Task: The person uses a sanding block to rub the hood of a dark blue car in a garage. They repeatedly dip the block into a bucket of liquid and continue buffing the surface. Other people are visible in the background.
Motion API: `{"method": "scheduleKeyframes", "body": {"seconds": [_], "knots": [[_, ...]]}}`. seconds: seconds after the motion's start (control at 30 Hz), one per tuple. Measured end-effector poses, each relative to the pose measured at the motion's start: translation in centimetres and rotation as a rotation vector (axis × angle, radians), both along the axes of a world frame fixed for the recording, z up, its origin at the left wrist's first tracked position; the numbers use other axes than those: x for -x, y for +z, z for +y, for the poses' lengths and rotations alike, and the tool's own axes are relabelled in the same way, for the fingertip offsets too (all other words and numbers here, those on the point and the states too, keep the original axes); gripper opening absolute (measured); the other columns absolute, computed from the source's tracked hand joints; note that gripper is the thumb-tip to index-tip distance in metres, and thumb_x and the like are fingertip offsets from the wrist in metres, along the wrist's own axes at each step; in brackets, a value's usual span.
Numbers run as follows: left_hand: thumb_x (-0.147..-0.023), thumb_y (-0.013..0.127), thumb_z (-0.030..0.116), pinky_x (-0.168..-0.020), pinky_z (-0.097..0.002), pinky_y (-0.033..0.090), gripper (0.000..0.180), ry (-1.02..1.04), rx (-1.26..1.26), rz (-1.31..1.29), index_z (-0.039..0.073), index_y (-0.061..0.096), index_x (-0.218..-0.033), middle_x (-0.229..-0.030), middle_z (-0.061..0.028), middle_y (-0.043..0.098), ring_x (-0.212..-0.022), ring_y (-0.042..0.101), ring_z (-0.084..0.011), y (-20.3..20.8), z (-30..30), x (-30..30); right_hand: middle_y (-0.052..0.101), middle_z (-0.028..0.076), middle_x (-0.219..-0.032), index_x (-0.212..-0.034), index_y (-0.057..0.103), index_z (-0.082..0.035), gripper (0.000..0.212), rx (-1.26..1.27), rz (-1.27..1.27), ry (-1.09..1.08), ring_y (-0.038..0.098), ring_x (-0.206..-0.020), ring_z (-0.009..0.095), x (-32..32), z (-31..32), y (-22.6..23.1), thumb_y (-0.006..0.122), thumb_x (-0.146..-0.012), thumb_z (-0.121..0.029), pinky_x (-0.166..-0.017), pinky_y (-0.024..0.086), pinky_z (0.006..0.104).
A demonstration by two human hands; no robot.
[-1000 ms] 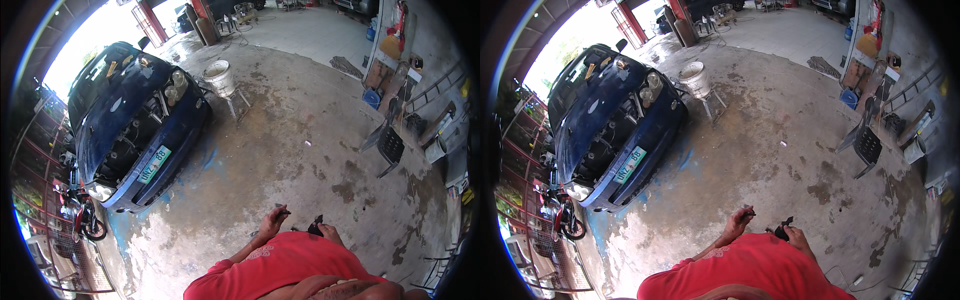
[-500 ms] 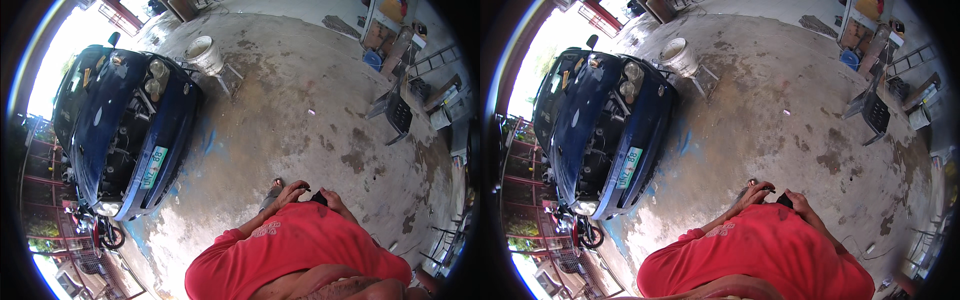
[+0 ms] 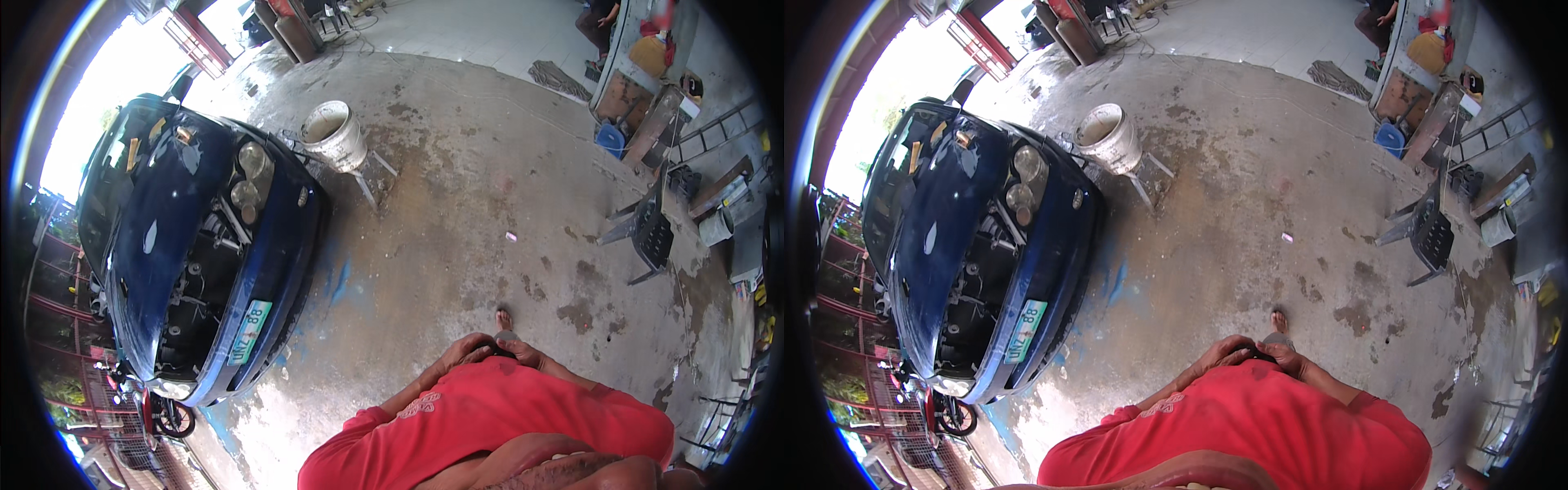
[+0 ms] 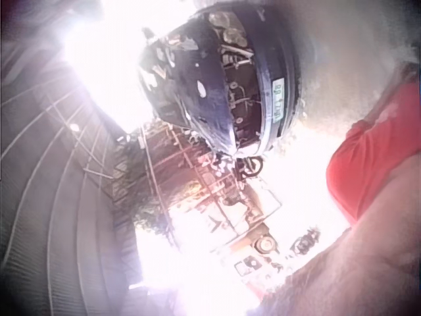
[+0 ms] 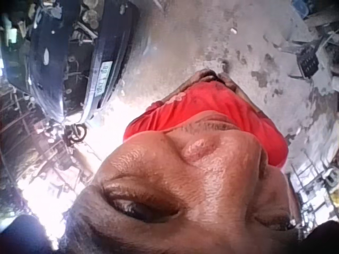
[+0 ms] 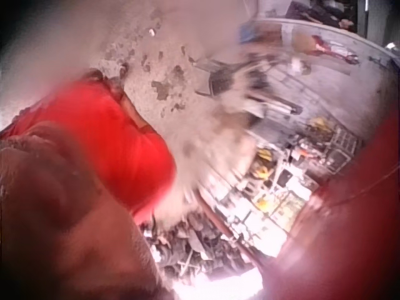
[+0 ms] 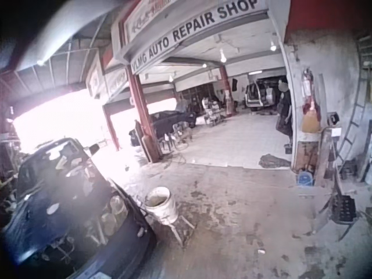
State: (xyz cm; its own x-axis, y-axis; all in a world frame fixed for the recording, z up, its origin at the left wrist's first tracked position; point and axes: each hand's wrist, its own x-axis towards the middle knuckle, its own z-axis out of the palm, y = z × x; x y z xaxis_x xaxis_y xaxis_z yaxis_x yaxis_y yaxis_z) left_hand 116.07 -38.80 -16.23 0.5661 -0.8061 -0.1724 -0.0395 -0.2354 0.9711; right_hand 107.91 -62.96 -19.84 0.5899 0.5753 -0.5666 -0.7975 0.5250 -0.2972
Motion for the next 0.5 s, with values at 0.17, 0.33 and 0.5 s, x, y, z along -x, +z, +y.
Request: {"method": "scheduleKeyframes", "body": {"seconds": [0.17,0.33,0.5], "knots": [[-0.111,0.062,0.032,-0.102,-0.0428,0.055,0.038,0.126,-0.081,-0.003,0.005,0.065,-0.137,-0.13,-0.018,0.07,-0.122,0.069,-0.0336,-0.5,-4.4,-6.7,0.07,0.015,-0.139,-0.14,0.063,0.003,0.048,0.148,-0.173,0.185,0.066,-0.128,0.023,-8.8,-6.4,-5.8,0.055,-0.114,-0.038,-0.113,0.05,0.035],[-0.107,0.065,0.029,-0.096,-0.0464,0.056,0.036,0.165,-0.088,-0.247,0.007,0.064,-0.135,-0.121,-0.0199,0.068,-0.114,0.068,-0.042,1.5,-9.9,-13.9,0.056,0.021,-0.156,-0.152,0.05,0.008,0.062,-0.081,0.019,0.076,0.049,-0.148,0.024,-18.8,-12.3,-10.5,0.056,-0.113,-0.04,-0.124,0.038,0.0342],[-0.106,0.066,0.026,-0.093,-0.047,0.057,0.034,0.205,-0.066,-0.284,0.005,0.064,-0.133,-0.118,-0.0203,0.068,-0.11,0.069,-0.0418,4.0,-13.6,-18.7,0.07,0.012,-0.133,-0.133,0.064,0.002,0.046,-0.011,-0.036,0.285,0.065,-0.121,0.021,-25.6,-16.0,-6.1,0.059,-0.112,-0.038,-0.106,0.052,0.0327]]}}
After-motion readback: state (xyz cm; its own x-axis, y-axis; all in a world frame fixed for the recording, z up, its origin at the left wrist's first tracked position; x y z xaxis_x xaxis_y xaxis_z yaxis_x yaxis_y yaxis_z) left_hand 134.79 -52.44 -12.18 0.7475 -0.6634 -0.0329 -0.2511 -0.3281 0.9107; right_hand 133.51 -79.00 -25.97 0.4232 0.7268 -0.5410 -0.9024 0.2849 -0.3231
